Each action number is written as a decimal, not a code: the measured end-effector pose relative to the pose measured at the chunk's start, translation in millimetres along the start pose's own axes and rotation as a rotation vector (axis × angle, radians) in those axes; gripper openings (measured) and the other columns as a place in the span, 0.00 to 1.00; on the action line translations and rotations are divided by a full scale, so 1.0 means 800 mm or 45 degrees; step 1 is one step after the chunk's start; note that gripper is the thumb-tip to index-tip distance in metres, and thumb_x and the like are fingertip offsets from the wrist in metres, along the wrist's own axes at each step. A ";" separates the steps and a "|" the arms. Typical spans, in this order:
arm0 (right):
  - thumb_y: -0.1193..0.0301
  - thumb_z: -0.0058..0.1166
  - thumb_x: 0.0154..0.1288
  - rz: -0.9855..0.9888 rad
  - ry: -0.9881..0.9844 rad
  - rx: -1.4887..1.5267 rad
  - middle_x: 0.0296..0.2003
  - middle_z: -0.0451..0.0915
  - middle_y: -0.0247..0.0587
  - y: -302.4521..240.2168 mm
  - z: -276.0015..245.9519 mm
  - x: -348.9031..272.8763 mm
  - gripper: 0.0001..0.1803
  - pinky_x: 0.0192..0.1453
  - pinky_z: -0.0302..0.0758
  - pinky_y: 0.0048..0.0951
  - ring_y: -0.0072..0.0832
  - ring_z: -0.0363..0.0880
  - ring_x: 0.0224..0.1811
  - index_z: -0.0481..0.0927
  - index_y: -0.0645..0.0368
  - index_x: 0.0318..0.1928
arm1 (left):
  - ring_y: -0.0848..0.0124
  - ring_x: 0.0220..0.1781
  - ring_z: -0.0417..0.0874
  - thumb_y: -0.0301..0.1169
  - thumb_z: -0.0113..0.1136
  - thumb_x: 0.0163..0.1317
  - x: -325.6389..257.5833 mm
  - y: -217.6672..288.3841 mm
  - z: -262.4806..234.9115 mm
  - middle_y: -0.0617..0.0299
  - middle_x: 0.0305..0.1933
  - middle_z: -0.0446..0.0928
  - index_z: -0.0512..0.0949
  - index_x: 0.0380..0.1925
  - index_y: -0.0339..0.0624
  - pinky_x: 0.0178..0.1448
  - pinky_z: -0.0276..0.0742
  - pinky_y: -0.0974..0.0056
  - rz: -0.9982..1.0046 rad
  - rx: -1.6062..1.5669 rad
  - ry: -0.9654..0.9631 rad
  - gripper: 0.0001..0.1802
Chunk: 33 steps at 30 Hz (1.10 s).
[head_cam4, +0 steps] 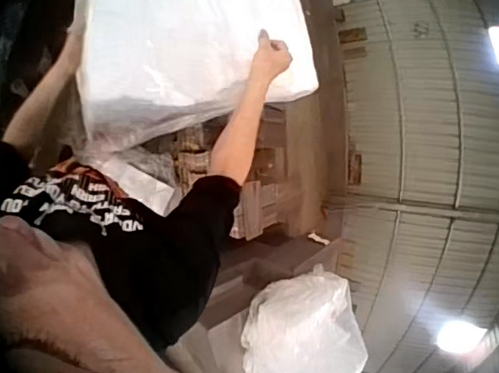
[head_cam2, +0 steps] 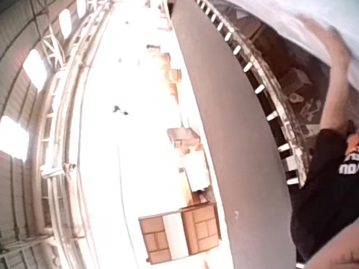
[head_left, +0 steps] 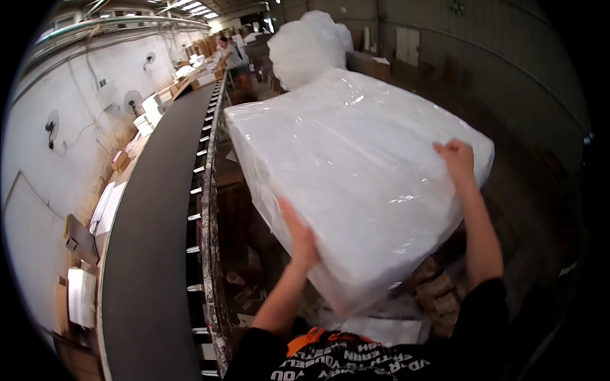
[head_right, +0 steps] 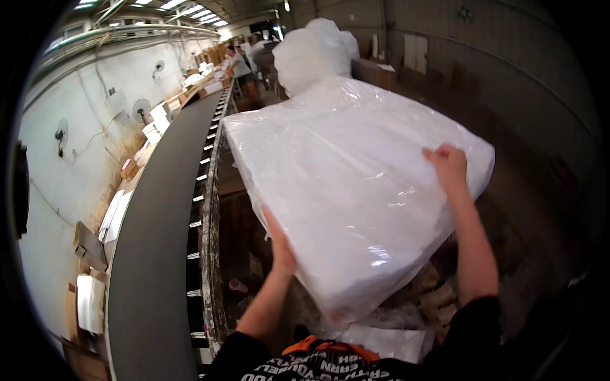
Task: The person tapes cardboard boxes, moves large pieces of protective foam and furniture panels into position, and then wraps and tapes a large stack of foam pieces.
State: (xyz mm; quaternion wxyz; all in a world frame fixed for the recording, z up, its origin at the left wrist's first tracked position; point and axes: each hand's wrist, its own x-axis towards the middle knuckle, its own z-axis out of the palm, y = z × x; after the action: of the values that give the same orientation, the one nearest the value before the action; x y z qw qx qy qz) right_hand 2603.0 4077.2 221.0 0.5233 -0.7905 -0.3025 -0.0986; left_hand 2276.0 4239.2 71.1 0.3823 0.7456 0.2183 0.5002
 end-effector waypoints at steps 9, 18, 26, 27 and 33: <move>0.74 0.66 0.48 -0.473 0.328 -0.045 0.22 0.71 0.39 -0.034 0.040 -0.152 0.12 0.24 0.66 0.31 0.30 0.66 0.19 0.79 0.61 0.35 | 0.64 0.66 0.67 0.60 0.34 0.71 0.044 -0.052 -0.089 0.59 0.68 0.64 0.53 0.71 0.42 0.69 0.64 0.60 -0.750 -1.510 -0.178 0.40; 0.63 0.63 0.48 -0.650 0.033 -0.600 0.53 0.77 0.46 0.115 -0.044 -0.037 0.27 0.64 0.66 0.40 0.46 0.69 0.56 0.80 0.54 0.52 | 0.56 0.78 0.43 0.42 0.51 0.70 0.072 -0.020 0.113 0.42 0.77 0.38 0.44 0.71 0.28 0.76 0.43 0.56 -0.110 -0.392 -0.393 0.41; 0.53 0.60 0.49 -0.363 -0.227 -0.977 0.67 0.61 0.45 0.029 -0.045 -0.112 0.41 0.70 0.56 0.45 0.45 0.60 0.64 0.69 0.51 0.65 | 0.43 0.71 0.60 0.47 0.61 0.60 0.209 0.141 0.105 0.39 0.68 0.62 0.59 0.65 0.27 0.72 0.56 0.50 0.915 0.603 -0.765 0.43; 0.53 0.60 0.49 -0.363 -0.242 -0.963 0.67 0.61 0.45 0.012 -0.039 -0.119 0.41 0.70 0.56 0.45 0.45 0.60 0.64 0.69 0.51 0.65 | 0.43 0.71 0.60 0.47 0.61 0.60 0.204 0.147 0.110 0.39 0.68 0.62 0.59 0.65 0.27 0.72 0.56 0.50 0.900 0.618 -0.771 0.43; 0.59 0.66 0.44 -0.546 -0.327 -0.782 0.70 0.55 0.50 -0.041 -0.020 -0.131 0.48 0.72 0.56 0.46 0.51 0.56 0.69 0.63 0.52 0.68 | 0.59 0.33 0.84 0.39 0.56 0.67 0.167 0.129 0.114 0.52 0.30 0.82 0.78 0.34 0.34 0.45 0.77 0.55 0.541 0.360 -1.064 0.16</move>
State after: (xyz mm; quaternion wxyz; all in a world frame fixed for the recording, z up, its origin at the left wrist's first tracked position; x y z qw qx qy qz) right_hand 2502.9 4032.1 203.4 0.1878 -0.8351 -0.4801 -0.1919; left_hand 2407.4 4238.6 210.6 0.2216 0.9553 -0.0450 0.1907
